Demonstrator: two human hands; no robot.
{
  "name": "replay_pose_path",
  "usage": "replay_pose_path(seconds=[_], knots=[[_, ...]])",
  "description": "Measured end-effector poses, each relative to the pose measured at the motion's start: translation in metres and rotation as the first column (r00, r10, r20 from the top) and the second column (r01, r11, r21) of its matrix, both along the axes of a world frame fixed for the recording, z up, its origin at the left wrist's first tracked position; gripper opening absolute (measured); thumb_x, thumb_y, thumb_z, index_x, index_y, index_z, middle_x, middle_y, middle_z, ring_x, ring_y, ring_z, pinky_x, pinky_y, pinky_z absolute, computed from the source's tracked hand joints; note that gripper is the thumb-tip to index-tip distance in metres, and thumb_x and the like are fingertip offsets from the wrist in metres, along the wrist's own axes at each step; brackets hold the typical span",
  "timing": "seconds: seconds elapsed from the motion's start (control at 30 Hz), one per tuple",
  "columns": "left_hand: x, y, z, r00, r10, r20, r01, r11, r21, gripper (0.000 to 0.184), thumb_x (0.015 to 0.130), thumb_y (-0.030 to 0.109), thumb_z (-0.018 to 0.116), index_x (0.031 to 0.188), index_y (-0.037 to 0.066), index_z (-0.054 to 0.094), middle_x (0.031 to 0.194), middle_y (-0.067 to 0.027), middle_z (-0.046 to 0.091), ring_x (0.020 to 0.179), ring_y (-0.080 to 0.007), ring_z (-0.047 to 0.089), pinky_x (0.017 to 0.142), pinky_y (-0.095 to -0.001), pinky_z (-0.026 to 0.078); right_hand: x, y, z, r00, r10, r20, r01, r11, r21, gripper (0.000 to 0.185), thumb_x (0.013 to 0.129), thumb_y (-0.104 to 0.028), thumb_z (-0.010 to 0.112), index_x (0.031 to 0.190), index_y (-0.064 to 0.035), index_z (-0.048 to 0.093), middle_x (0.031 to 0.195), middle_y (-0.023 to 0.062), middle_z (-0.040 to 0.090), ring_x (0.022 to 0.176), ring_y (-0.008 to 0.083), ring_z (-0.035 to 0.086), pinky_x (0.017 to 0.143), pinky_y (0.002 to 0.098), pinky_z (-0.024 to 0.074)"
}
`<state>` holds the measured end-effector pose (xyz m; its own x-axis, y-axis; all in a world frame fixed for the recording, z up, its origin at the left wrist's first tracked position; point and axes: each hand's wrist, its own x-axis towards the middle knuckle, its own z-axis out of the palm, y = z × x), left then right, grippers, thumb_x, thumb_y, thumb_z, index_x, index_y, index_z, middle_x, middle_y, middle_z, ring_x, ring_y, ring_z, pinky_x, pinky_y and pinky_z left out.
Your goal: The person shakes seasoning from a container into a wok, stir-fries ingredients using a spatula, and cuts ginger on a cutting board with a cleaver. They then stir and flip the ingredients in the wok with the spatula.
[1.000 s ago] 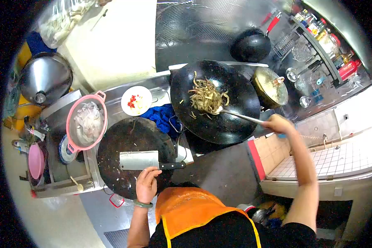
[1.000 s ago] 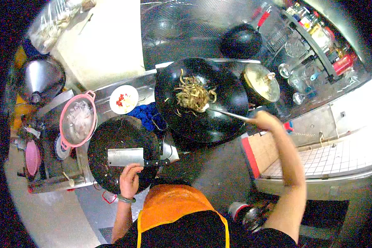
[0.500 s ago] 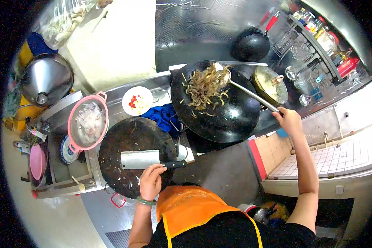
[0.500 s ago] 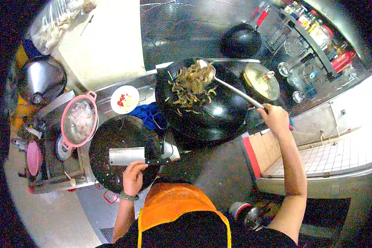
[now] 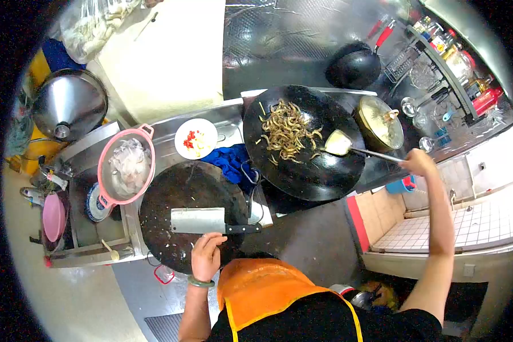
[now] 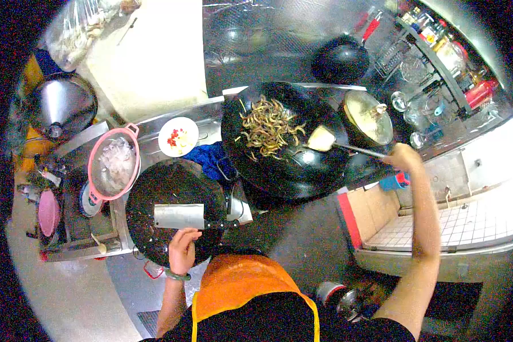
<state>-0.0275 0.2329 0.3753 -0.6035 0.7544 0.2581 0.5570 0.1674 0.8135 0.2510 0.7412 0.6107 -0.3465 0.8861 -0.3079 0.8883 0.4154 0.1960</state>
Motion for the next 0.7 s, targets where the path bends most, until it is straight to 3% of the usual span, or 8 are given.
replay_pose_path(seconds=[0.1,0.17,0.27,0.33,0.43,0.57,0.7], knots=[[0.005,0.002,-0.001,1.000,-0.012,-0.018,0.012,1.000,-0.011,0.035,0.070,-0.012,0.053,0.096,0.005,0.068,0.099,-0.0111,0.066,0.089,-0.0298,0.064,0.079,-0.0372,0.052,-0.017,0.014,-0.082,0.981,0.033,-0.191,-0.050,0.995,-0.086,0.040,0.082,-0.040,0.069,0.088,-0.0001,0.073,0.068,0.0157,0.067,0.063,0.0248,0.066,0.062,0.0377,0.0512],[0.007,0.003,0.003,0.996,-0.036,-0.080,0.034,0.999,-0.019,0.038,0.069,-0.013,0.051,0.098,0.005,0.068,0.101,-0.0121,0.066,0.091,-0.0296,0.065,0.081,-0.0370,0.053,-0.017,0.035,-0.155,0.917,0.166,-0.362,-0.186,0.982,-0.023,0.041,0.084,-0.042,0.066,0.093,-0.0029,0.073,0.072,0.0171,0.068,0.069,0.0286,0.068,0.066,0.0388,0.0516],[0.008,0.006,0.012,0.996,-0.041,-0.075,0.041,0.999,-0.005,0.032,0.071,-0.010,0.055,0.096,0.005,0.068,0.097,-0.0104,0.066,0.087,-0.0301,0.063,0.078,-0.0388,0.051,-0.036,-0.001,-0.112,0.952,0.176,-0.249,-0.157,0.983,0.094,0.047,0.083,-0.054,0.064,0.102,-0.0126,0.074,0.088,0.0168,0.071,0.087,0.0326,0.069,0.078,0.0457,0.0526],[0.006,0.005,0.007,0.996,-0.038,-0.079,0.038,0.999,-0.003,0.032,0.071,-0.010,0.055,0.096,0.005,0.068,0.097,-0.0101,0.066,0.086,-0.0302,0.063,0.077,-0.0391,0.051,-0.038,-0.030,-0.056,0.951,0.213,-0.226,-0.168,0.965,0.203,0.039,0.082,-0.050,0.066,0.102,-0.0176,0.075,0.087,0.0161,0.071,0.083,0.0331,0.069,0.075,0.0444,0.0537],[0.007,0.008,0.007,0.996,-0.046,-0.079,0.048,0.998,0.031,0.033,0.071,-0.011,0.055,0.096,0.005,0.068,0.097,-0.0099,0.066,0.085,-0.0305,0.062,0.075,-0.0392,0.050,-0.029,-0.018,-0.024,0.956,0.258,-0.139,-0.204,0.927,0.315,0.033,0.081,-0.045,0.068,0.100,-0.0183,0.075,0.084,0.0162,0.071,0.079,0.0326,0.069,0.072,0.0421,0.0546],[0.008,0.009,0.012,0.995,-0.065,-0.078,0.068,0.997,0.030,0.033,0.070,-0.011,0.054,0.096,0.005,0.068,0.097,-0.0104,0.066,0.085,-0.0309,0.062,0.075,-0.0391,0.050,-0.047,0.032,-0.045,0.962,0.265,-0.062,-0.217,0.885,0.412,0.030,0.082,-0.040,0.066,0.098,-0.0162,0.075,0.085,0.0178,0.070,0.079,0.0332,0.069,0.071,0.0432,0.0537],[0.007,0.013,0.006,0.993,-0.094,-0.074,0.096,0.995,0.016,0.033,0.070,-0.010,0.054,0.096,0.005,0.068,0.097,-0.0104,0.065,0.085,-0.0309,0.062,0.076,-0.0393,0.050,-0.097,0.026,-0.062,0.917,0.399,-0.002,-0.371,0.854,0.366,0.031,0.084,-0.042,0.064,0.100,-0.0168,0.074,0.085,0.0152,0.070,0.078,0.0324,0.068,0.072,0.0424,0.0535]])
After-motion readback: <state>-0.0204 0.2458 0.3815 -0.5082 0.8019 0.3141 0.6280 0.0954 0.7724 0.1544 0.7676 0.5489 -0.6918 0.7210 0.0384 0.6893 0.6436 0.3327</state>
